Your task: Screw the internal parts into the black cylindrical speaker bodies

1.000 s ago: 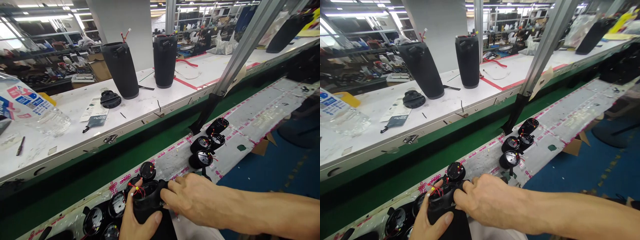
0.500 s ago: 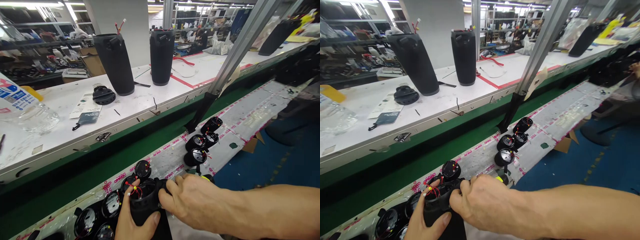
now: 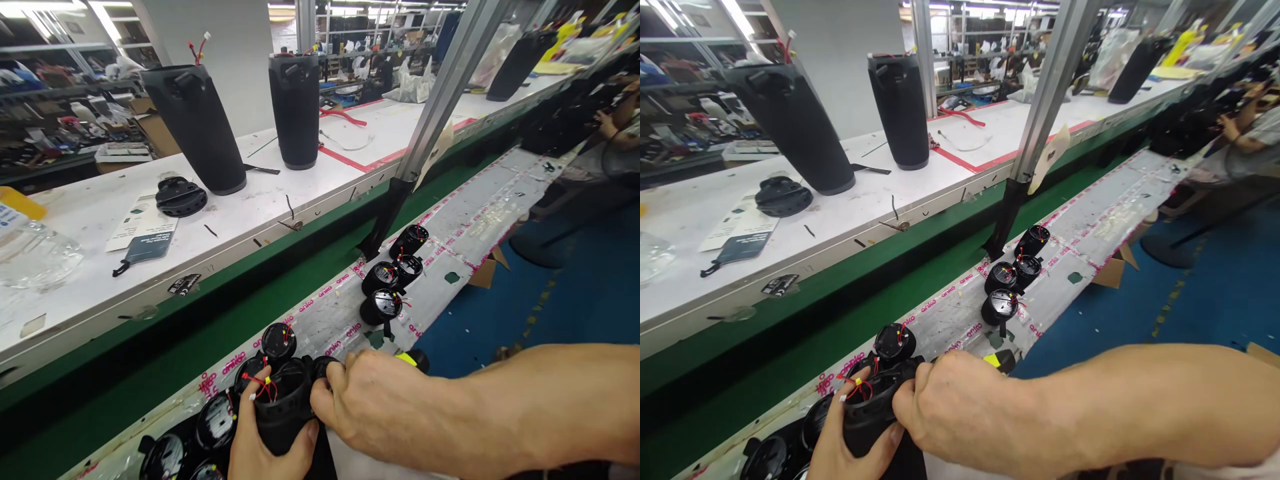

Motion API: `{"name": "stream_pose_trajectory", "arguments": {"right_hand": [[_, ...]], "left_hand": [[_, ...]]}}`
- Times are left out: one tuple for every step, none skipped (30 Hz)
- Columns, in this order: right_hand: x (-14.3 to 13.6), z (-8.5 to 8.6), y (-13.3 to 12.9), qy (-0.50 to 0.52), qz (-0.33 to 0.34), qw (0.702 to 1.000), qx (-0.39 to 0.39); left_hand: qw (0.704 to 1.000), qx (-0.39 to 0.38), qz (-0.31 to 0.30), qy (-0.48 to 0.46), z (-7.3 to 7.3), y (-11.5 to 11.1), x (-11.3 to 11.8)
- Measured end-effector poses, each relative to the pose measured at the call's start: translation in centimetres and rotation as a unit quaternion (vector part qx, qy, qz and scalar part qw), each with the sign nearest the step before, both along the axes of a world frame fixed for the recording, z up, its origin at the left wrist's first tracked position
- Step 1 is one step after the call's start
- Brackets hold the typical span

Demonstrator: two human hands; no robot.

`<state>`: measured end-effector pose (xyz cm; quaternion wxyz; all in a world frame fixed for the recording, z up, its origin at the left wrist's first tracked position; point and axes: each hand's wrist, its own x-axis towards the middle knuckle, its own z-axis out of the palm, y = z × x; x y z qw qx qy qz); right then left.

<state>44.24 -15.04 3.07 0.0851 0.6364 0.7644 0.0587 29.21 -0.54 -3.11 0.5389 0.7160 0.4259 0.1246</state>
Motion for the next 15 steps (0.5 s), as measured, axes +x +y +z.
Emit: {"name": "stream_pose_trajectory", "arguments": {"right_hand": [[0.1, -0.2, 0.1, 0.008, -0.002, 1.000, -0.002], [0.3, -0.4, 0.3, 0.027, -0.001, 1.000, -0.002], [0.6, -0.6, 0.5, 0.058, -0.003, 0.998, 0.000], [1.0, -0.8, 0.7, 0.099, -0.013, 0.995, 0.005], [1.4, -1.0, 0.8, 0.142, -0.029, 0.989, 0.014], [1.8, -1.1, 0.8, 0.179, -0.052, 0.982, 0.030], [2.2, -1.2, 0.8, 0.202, -0.085, 0.975, 0.049], [2.5, -1.3, 0.7, 0.211, -0.118, 0.968, 0.064], [2.8, -1.4, 0.6, 0.211, -0.143, 0.964, 0.070], [3.0, -1.4, 0.4, 0.206, -0.156, 0.964, 0.069], [3.1, -1.5, 0.3, 0.201, -0.158, 0.965, 0.058], [3.1, -1.5, 0.2, 0.198, -0.149, 0.968, 0.042], [3.1, -1.5, 0.2, 0.192, -0.135, 0.972, 0.027], [3.0, -1.5, 0.2, 0.181, -0.120, 0.976, 0.016], [3.0, -1.5, 0.2, 0.164, -0.109, 0.980, 0.008]], "left_hand": [[1.000, -0.005, -0.002, -0.001, -0.3, 0.1, 0.0], [1.000, -0.017, -0.003, -0.008, -0.6, 0.3, -0.1], [0.999, -0.038, -0.003, -0.023, -1.0, 0.5, -0.2], [0.997, -0.069, 0.000, -0.041, -1.4, 0.7, -0.4], [0.993, -0.105, 0.004, -0.061, -1.7, 0.9, -0.6], [0.987, -0.141, 0.011, -0.079, -2.1, 1.1, -0.7], [0.981, -0.171, 0.020, -0.093, -2.4, 1.2, -0.9], [0.976, -0.193, 0.029, -0.100, -2.7, 1.3, -1.0], [0.972, -0.208, 0.037, -0.104, -2.9, 1.3, -1.1], [0.969, -0.216, 0.044, -0.107, -3.1, 1.3, -1.2], [0.968, -0.221, 0.050, -0.110, -3.2, 1.2, -1.2], [0.967, -0.224, 0.051, -0.112, -3.3, 1.2, -1.1], [0.966, -0.227, 0.048, -0.113, -3.3, 1.1, -1.0], [0.966, -0.228, 0.040, -0.113, -3.2, 1.0, -0.9], [0.968, -0.224, 0.030, -0.111, -3.1, 0.9, -0.8]]}}
